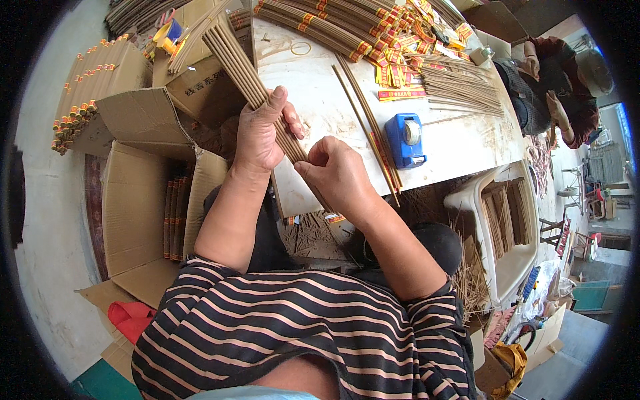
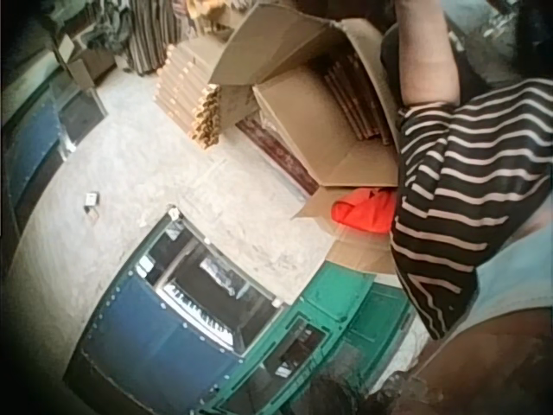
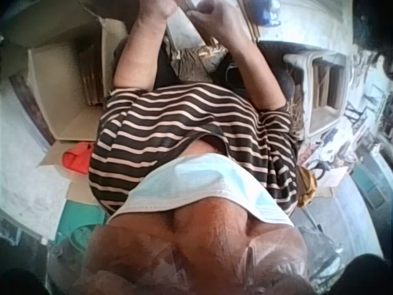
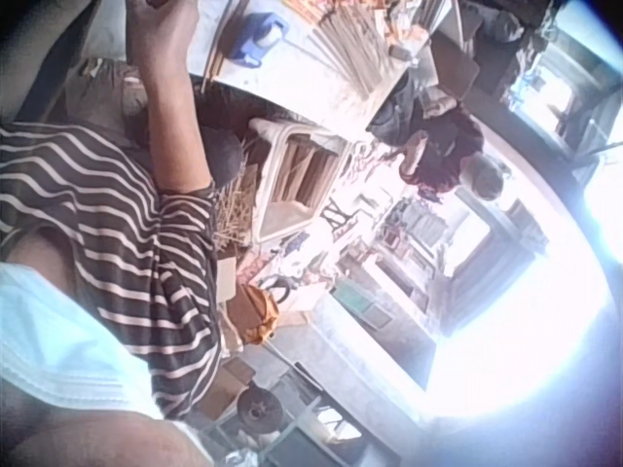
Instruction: The person gathers thin wooden sticks into small bundles, wraps each bundle with a yellow and red paper label, and secures it with clear tape. Bundles are then placed into a cardboard box. The person repeats this process multiple times.
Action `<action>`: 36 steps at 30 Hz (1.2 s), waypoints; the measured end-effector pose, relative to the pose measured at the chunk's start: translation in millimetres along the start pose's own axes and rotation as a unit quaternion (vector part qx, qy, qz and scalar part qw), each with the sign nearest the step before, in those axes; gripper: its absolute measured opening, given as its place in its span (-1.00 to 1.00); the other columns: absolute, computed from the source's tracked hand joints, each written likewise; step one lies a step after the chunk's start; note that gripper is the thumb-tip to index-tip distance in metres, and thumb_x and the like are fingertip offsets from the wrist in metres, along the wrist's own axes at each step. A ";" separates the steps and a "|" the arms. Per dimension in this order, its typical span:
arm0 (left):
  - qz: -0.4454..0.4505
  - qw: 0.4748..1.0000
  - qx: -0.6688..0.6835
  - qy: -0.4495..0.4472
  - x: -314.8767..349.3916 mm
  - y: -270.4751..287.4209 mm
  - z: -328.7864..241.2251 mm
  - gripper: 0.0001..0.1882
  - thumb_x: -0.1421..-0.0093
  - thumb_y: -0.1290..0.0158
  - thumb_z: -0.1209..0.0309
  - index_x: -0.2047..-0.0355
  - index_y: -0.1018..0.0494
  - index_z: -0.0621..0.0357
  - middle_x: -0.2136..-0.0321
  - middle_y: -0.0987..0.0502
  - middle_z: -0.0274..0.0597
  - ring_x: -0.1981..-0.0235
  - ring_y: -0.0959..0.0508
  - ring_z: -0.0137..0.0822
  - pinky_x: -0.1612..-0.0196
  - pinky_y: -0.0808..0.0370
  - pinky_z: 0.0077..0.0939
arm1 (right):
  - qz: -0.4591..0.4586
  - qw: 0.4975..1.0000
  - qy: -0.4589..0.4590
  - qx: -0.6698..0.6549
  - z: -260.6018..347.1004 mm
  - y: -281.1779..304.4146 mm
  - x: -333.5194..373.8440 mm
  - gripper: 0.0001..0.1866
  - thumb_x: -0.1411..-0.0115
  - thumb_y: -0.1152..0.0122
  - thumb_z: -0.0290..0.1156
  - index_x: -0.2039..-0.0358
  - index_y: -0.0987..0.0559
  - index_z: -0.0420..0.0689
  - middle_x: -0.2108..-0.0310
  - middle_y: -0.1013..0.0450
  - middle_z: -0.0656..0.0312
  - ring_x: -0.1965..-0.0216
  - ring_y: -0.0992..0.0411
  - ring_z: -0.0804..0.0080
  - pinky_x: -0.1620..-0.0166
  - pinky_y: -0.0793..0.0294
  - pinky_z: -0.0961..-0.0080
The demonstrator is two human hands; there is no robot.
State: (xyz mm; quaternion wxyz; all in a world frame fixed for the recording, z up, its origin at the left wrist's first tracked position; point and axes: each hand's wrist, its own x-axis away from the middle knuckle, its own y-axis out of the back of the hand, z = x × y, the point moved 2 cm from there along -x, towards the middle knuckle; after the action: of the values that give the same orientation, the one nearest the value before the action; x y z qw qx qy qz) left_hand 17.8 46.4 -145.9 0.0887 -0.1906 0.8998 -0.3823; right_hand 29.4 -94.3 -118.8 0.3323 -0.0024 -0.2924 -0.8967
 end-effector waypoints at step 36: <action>-0.031 0.991 0.125 0.026 -19.1 28.4 -38.8 -0.66 -0.14 -0.05 0.34 0.74 -0.25 -0.02 0.80 -0.26 -0.46 0.80 -0.23 -0.56 0.73 -0.21 -0.65 | -0.062 0.979 -0.068 0.183 -78.7 51.4 -3.6 -0.79 0.02 -0.23 -0.37 0.48 -0.49 -0.27 0.55 -0.43 0.03 0.51 -0.42 0.20 0.38 -0.39 0.37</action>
State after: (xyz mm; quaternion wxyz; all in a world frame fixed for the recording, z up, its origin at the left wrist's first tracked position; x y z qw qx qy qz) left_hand 15.6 97.8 -139.3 0.0767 -0.1956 0.8406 -0.4993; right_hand 77.9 -164.8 -157.8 0.2503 0.0150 -0.4729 -0.8447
